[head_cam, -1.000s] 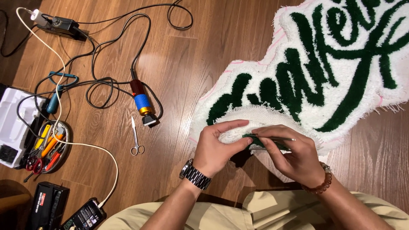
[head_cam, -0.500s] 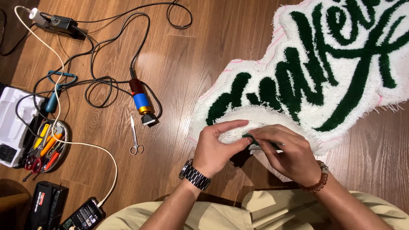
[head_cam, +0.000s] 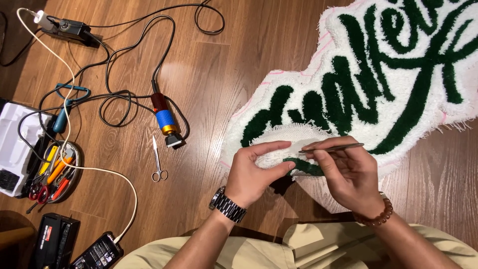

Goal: Using a small metal tool to adjust and tuck fibers on the edge of a custom-made rug to finish the border.

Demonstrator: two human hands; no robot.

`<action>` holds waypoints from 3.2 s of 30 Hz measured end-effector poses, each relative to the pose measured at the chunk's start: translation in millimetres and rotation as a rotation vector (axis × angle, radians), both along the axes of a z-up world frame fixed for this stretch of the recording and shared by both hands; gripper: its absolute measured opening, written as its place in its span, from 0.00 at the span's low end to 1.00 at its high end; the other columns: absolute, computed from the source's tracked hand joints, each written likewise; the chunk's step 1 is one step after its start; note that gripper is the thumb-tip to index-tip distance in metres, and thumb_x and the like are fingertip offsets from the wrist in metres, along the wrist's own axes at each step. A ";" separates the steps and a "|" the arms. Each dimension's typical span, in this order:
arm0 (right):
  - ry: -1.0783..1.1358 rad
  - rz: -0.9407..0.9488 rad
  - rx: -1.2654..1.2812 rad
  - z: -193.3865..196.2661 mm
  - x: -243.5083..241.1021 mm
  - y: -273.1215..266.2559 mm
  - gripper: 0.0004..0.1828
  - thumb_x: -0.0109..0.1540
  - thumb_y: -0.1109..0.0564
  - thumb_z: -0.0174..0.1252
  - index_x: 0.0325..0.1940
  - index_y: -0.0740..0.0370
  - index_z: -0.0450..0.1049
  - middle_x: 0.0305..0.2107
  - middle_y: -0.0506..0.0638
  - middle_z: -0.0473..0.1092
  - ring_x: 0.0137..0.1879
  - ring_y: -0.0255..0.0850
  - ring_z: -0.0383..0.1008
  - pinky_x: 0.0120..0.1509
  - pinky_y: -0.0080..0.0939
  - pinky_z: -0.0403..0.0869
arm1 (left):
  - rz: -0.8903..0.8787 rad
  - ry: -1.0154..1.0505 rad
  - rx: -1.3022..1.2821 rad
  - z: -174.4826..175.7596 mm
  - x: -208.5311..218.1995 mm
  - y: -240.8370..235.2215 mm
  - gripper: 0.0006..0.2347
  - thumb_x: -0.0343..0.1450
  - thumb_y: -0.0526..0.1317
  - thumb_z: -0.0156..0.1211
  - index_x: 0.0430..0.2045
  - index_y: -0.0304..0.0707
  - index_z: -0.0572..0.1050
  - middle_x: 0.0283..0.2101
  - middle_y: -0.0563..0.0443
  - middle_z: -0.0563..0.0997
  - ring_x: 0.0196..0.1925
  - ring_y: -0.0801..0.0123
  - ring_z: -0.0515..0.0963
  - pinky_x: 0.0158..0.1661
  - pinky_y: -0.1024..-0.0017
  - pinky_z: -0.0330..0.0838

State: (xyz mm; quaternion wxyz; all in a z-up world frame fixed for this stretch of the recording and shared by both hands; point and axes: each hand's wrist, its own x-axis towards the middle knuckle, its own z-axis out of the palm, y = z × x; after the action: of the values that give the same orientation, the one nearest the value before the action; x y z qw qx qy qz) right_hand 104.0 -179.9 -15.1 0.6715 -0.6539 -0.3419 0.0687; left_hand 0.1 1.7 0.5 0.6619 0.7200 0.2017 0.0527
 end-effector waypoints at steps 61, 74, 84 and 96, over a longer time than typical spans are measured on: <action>-0.092 0.732 -0.697 -66.7 -20.3 -6.7 0.40 0.45 0.37 0.84 0.38 0.55 0.61 0.32 0.43 0.64 0.34 0.37 0.67 0.42 0.37 0.72 | -0.909 -0.330 1.111 -27.8 -65.7 40.4 0.02 0.67 0.38 0.58 0.30 0.46 0.74 0.39 0.54 0.74 0.42 0.63 0.75 0.46 0.64 0.72; -0.270 0.478 -0.757 -170.0 -18.1 46.7 0.39 0.50 0.33 0.80 0.39 0.55 0.60 0.35 0.46 0.57 0.46 0.47 0.65 0.52 0.44 0.67 | -1.056 -0.304 1.247 -128.3 -109.9 165.9 0.06 0.72 0.42 0.58 0.39 0.47 0.72 0.46 0.53 0.77 0.52 0.60 0.80 0.53 0.64 0.74; 0.177 0.456 -0.607 -147.4 6.1 52.1 0.29 0.61 0.44 0.73 0.36 0.56 0.57 0.39 0.53 0.66 0.46 0.46 0.69 0.48 0.49 0.68 | -1.292 0.026 1.163 -111.8 -107.1 164.0 0.25 0.74 0.47 0.46 0.70 0.50 0.62 0.62 0.38 0.66 0.66 0.46 0.71 0.64 0.54 0.65; 0.532 0.301 -0.568 -98.7 -13.7 81.5 0.31 0.67 0.70 0.45 0.76 0.67 0.59 0.46 0.62 0.73 0.49 0.45 0.76 0.59 0.43 0.78 | -0.336 0.287 0.857 -70.4 -162.4 201.2 0.14 0.75 0.53 0.56 0.45 0.48 0.81 0.36 0.48 0.83 0.38 0.57 0.86 0.40 0.62 0.82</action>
State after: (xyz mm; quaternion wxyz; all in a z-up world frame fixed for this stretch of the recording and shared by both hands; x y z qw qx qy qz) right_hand 90.3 -98.4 -113.8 0.5119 -0.7153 -0.2156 0.4241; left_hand -162.3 202.9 -69.9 0.2707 0.9505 0.1319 -0.0764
